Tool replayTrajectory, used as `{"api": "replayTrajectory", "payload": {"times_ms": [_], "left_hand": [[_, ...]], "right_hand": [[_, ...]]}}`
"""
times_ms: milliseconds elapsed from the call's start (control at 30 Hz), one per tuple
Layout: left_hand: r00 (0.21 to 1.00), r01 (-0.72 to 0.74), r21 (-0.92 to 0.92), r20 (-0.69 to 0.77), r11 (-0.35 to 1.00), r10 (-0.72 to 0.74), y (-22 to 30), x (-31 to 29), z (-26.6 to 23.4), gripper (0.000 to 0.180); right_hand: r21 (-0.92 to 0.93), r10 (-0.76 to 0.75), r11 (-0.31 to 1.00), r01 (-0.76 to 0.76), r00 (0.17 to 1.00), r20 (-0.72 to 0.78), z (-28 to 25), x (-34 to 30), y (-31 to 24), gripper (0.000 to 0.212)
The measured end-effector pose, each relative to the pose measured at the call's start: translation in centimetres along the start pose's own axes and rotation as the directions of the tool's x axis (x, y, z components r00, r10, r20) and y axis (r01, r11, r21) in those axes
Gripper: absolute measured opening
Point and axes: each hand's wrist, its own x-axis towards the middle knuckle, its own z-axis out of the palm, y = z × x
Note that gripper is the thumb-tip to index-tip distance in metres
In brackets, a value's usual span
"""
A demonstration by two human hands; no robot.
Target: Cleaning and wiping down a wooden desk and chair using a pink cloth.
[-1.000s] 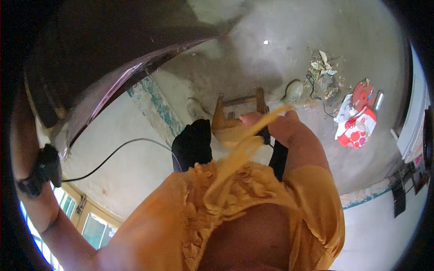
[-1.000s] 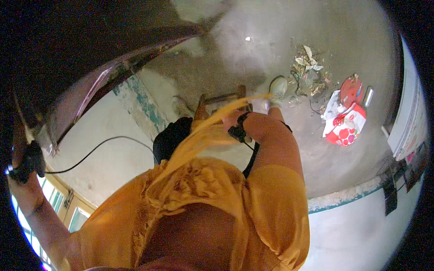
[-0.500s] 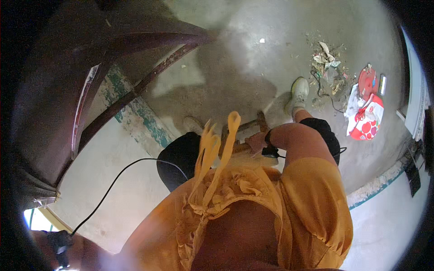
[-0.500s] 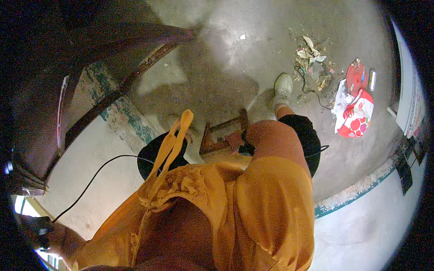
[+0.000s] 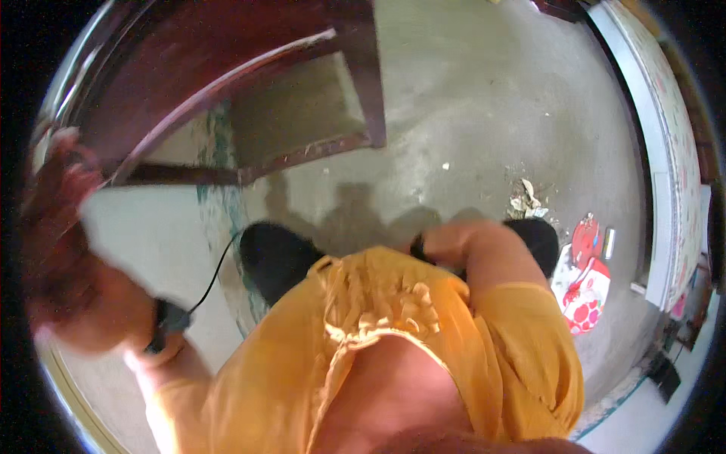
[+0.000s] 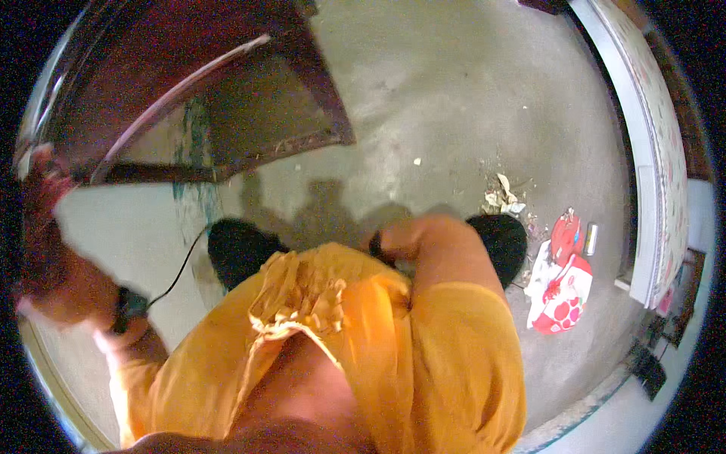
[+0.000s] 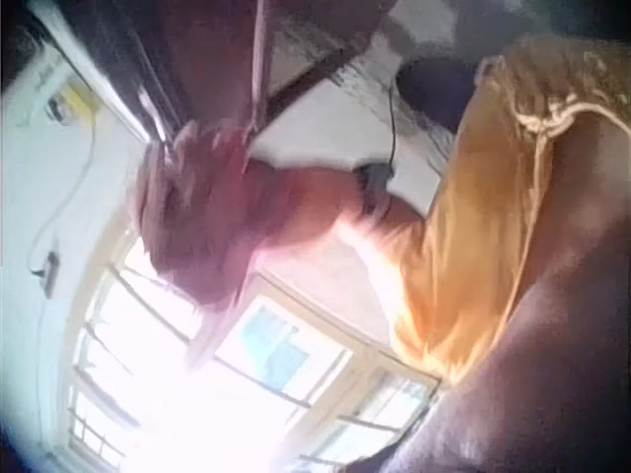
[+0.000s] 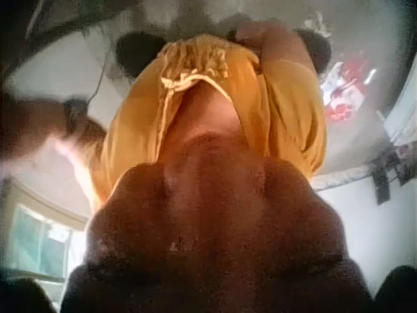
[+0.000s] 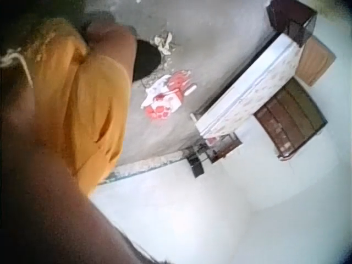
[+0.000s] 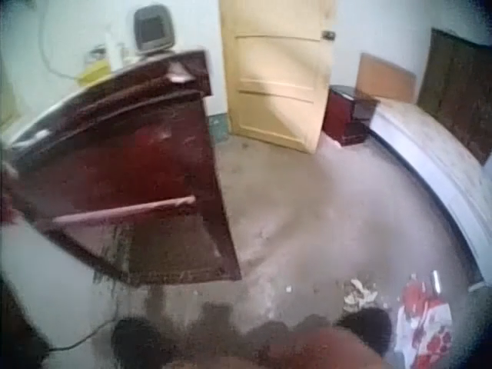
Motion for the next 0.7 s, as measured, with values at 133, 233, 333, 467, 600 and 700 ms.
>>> {"api": "replayTrajectory", "payload": {"times_ms": [133,233,333,467,600,700], "left_hand": [[0.921,0.313,-0.443,-0.073,0.84,-0.382,1.0,-10.5,-1.4,0.05],[0.695,0.604,-0.744,0.316,0.286,-0.646,1.9,-15.3,-1.8,0.058],[0.59,0.551,-0.83,0.313,0.088,-0.745,2.0,-17.0,-2.7,0.05],[0.588,0.447,-0.894,0.315,-0.025,-0.745,2.2,-17.1,-4.5,0.043],[0.578,0.377,-0.846,0.533,-0.377,-0.618,3.0,-14.3,-5.7,0.046],[0.664,0.271,-0.771,0.583,-0.577,-0.468,7.1,-11.1,-6.7,0.049]], "right_hand": [[-0.28,-0.061,0.959,0.031,0.993,-0.099,-7.5,-8.6,-14.4,0.064],[-0.162,-0.218,0.972,0.17,0.909,-0.355,-9.1,-17.2,-13.6,0.057],[0.076,-0.067,0.984,0.158,0.739,-0.67,-8.8,-28.1,-14.4,0.045],[0.009,-0.029,0.995,0.1,0.376,-0.926,-3.4,-41.2,-16.5,0.044],[-0.031,-0.065,0.993,0.11,0.319,-0.945,0.6,-45.8,-25.6,0.046],[-0.337,-0.338,0.94,0.059,0.317,-0.886,1.5,-42.8,-35.8,0.052]]}}
